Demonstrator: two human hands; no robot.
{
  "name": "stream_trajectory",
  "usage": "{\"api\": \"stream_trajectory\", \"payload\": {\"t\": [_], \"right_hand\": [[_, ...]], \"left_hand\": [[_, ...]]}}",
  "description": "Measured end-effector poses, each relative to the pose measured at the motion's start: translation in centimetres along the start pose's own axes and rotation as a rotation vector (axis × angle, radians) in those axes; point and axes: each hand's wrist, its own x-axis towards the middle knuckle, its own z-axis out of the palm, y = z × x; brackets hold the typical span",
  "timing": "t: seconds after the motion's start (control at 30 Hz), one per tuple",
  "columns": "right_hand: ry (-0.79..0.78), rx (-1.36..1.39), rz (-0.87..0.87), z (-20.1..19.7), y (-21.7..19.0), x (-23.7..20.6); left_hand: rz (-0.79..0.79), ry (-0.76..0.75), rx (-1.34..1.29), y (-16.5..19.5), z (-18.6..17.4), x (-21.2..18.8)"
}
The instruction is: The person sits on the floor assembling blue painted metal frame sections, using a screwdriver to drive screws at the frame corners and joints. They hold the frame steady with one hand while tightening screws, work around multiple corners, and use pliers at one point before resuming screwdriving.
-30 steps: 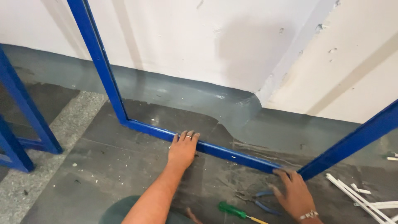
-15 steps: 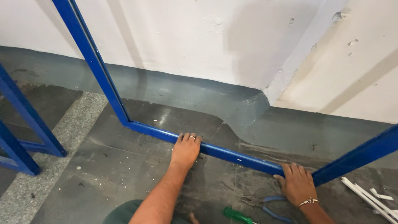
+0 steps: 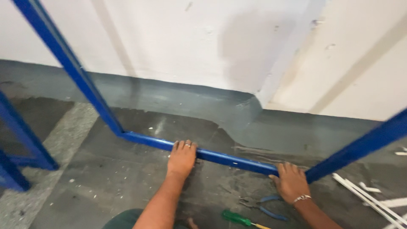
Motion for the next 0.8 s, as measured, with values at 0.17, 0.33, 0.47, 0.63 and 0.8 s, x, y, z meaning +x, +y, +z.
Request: {"api": "stream_trajectory", "payload": {"t": [0.17, 0.33, 0.47, 0.63, 0.8], "right_hand": [[-0.007, 0.057, -0.031, -0.8, 0.9, 0.0], [-0.021, 0.057, -0.056, -0.8, 1.7, 0.2], [-0.033, 0.084, -0.035, -0.7, 2.2, 0.6], [-0.023, 0.144, -0.031, -1.0, 2.7, 0.2], [0.337, 0.432, -0.124, -0.6, 3.7, -1.6]], "left_hand": [[-0.015, -0.068, -0.102, 0.7, 0.2, -0.5], [-0.018, -0.101, -0.092, 1.0, 1.1, -0.2], [-0.014, -0.085, -0.112, 1.3, 1.4, 0.8], [-0.039, -0.145, -0.087, 1.9, 1.1, 0.7], [-0.047, -0.107, -0.021, 3.2, 0.6, -0.1]]}}
